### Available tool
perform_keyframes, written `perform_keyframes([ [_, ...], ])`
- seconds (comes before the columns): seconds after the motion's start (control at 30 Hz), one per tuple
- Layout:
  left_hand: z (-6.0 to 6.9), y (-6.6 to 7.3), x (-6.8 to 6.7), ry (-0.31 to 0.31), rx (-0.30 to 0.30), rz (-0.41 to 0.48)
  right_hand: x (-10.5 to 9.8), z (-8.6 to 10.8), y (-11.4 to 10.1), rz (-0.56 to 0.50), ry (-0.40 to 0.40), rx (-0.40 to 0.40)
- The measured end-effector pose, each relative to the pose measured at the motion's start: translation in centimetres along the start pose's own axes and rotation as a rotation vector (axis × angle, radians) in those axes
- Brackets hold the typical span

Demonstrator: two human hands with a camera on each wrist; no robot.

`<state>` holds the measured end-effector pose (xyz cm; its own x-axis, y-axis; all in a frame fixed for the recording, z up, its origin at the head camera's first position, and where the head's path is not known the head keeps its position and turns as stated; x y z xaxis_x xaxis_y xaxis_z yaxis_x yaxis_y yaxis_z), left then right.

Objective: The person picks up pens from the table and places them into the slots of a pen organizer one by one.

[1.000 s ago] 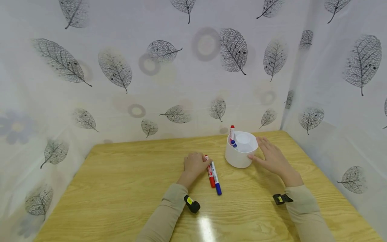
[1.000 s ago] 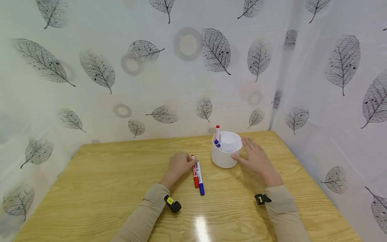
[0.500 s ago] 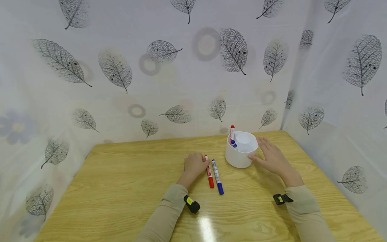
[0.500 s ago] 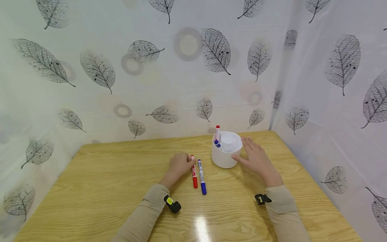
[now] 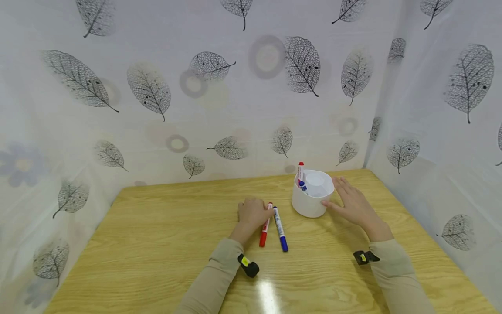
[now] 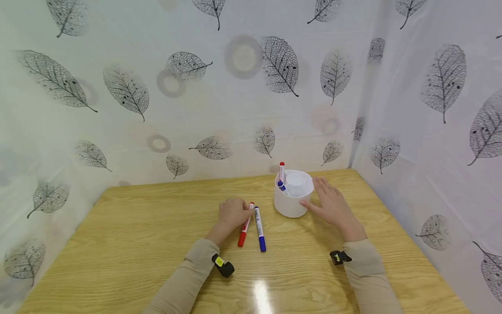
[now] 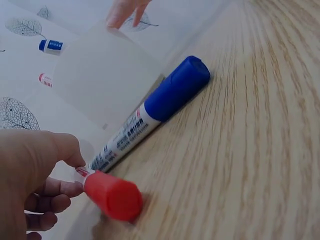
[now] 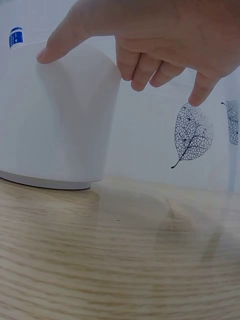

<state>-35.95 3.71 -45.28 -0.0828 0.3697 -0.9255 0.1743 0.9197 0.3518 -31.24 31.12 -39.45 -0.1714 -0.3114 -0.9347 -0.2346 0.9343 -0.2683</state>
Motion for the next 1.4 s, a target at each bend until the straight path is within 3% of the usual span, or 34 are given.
perform_keyframes([
  [0.7, 1.5, 4.0, -4.8, 0.144, 0.148, 0.044, 0.0, 0.1, -0.1, -0.003, -0.011, 0.011],
  [1.17, 3.3, 6.7, -8.5, 0.304, 0.284, 0.023, -0.1, 0.1, -0.2, -0.004, -0.011, 0.009],
  [1.4, 4.0, 7.5, -9.7, 0.39, 0.353, 0.08, -0.1, 0.1, -0.2, -0.007, -0.007, 0.009],
])
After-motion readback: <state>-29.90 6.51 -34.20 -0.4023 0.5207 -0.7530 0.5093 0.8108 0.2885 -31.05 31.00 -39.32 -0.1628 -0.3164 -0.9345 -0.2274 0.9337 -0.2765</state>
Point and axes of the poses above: each hand's wrist, its own z-axis away from the middle knuckle, its own x-axis out of the palm, y = z × x, the point moved 9 cm from there along -z, towards the middle knuckle, and after that the axes turned 5 degrees about y, right-handed, at the moved point
